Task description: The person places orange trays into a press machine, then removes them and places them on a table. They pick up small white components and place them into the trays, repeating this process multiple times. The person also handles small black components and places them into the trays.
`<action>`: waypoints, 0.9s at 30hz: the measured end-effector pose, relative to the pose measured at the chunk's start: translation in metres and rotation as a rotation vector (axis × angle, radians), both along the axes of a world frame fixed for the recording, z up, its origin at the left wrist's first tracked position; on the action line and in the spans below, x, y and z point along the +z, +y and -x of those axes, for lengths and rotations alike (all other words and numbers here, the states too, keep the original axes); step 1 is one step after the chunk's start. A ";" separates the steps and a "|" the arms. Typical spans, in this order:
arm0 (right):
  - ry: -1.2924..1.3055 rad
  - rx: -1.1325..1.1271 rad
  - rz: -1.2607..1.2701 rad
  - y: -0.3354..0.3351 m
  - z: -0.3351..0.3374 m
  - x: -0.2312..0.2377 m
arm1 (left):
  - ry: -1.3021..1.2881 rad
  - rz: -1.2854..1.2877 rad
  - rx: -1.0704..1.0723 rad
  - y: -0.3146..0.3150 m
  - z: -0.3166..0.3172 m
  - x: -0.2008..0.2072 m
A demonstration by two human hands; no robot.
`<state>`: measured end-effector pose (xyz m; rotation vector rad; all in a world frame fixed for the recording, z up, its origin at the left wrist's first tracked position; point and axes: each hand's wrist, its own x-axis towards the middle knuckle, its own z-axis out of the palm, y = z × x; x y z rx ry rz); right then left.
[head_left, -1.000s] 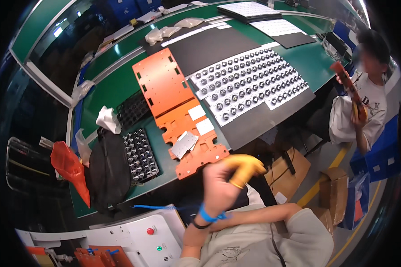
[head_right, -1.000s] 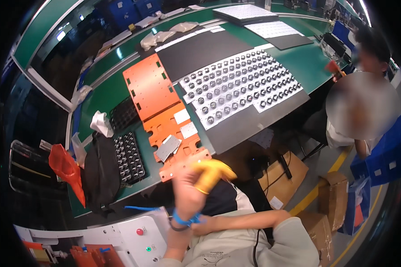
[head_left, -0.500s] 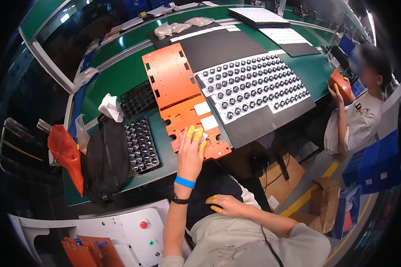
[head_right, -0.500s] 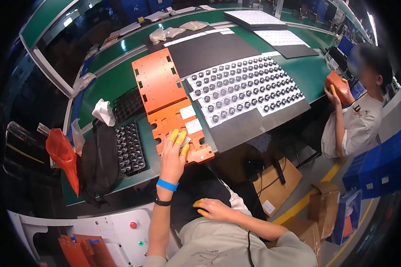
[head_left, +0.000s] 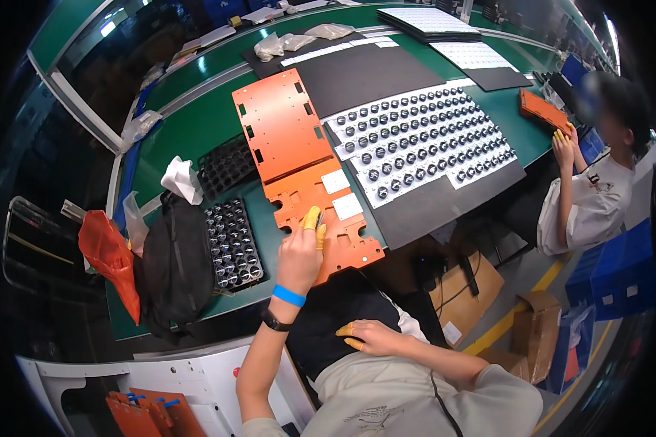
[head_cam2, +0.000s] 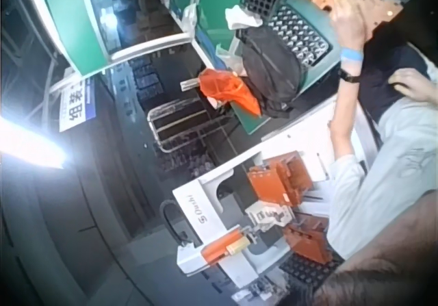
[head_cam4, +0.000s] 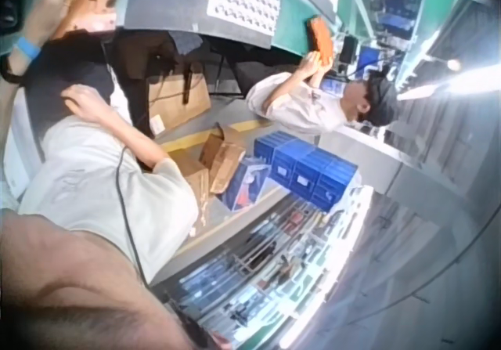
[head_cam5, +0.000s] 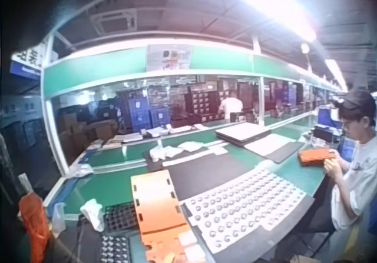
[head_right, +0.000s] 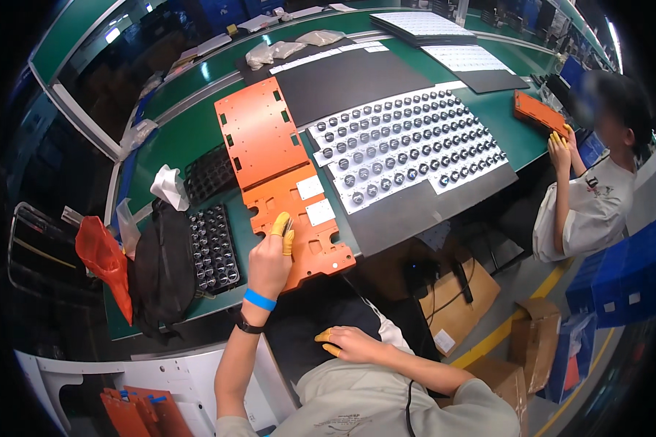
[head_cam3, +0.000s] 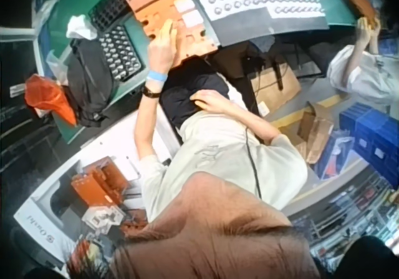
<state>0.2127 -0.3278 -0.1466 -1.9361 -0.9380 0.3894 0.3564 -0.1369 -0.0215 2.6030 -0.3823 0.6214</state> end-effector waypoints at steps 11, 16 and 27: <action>0.009 -0.037 -0.019 0.002 -0.044 0.024 | 0.221 0.876 0.054 0.022 -0.013 0.004; 0.192 0.027 -0.015 0.007 -0.060 0.060 | 0.387 1.484 -0.008 0.046 -0.005 -0.001; 0.051 0.152 -0.141 0.042 -0.150 0.217 | 0.298 2.312 -0.176 0.073 0.082 0.022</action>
